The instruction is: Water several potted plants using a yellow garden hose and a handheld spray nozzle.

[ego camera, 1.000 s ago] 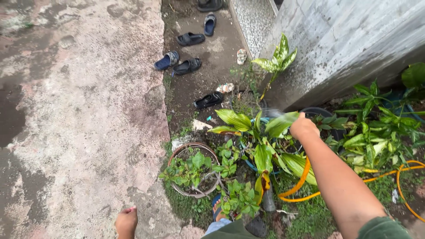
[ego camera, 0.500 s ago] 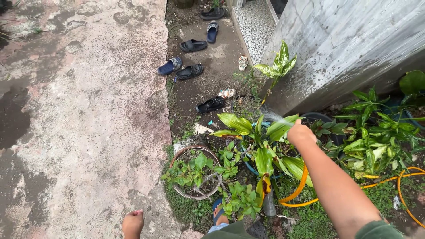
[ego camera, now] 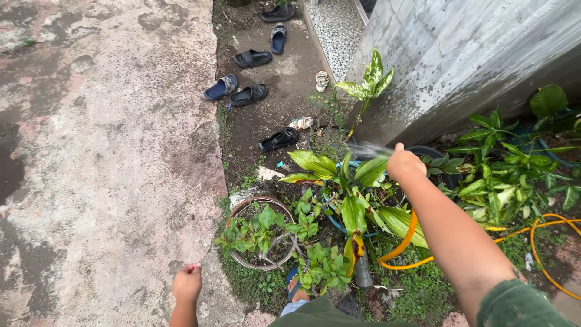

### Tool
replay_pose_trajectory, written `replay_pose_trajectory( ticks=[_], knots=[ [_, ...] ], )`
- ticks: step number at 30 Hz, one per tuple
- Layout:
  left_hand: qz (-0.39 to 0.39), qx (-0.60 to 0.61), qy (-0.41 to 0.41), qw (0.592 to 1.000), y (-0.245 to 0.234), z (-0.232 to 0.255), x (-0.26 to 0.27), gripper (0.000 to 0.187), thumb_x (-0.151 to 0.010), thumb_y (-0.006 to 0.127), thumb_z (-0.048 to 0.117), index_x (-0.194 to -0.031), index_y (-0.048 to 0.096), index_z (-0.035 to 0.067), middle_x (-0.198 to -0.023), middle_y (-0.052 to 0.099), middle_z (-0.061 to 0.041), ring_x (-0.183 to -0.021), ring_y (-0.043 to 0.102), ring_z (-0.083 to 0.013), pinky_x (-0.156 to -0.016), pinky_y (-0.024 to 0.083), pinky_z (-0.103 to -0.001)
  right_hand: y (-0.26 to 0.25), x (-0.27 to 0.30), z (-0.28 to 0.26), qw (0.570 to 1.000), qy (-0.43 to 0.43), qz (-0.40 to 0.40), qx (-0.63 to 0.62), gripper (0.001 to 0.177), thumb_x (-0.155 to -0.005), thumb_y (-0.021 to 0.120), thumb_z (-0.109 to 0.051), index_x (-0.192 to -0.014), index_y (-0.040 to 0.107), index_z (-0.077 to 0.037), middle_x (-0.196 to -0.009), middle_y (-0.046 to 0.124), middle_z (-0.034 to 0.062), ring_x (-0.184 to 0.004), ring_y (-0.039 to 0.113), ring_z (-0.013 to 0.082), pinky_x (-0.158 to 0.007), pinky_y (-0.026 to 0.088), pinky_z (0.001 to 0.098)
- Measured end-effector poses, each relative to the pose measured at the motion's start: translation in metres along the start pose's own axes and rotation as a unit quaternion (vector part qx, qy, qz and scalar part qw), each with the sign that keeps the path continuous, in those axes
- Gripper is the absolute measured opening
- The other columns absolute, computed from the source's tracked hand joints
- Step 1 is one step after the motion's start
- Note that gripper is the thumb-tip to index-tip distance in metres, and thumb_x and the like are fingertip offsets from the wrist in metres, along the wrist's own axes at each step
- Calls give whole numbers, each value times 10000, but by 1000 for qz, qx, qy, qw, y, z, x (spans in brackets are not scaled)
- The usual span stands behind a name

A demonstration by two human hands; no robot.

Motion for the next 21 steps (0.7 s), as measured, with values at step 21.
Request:
replay_pose_trajectory(
  ticks=[21],
  knots=[
    [-4,40,32,999,-3,47,17,261,-935,731,313,-1031,769,73,-757,735,-76,-663,642,-196,-684,519,-362,-39,-12,-11,997,-30,4,67,549,-1000,440,-111,-1540,343,-93,-1404,603,230,-1270,607,405,-1014,514,512]
  ],
)
Point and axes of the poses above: each hand's wrist, its own x-axis away from the middle knuckle, its own y-axis out of the palm, z = x × y, the point moved 2 cm from there along -x, towards the middle knuckle
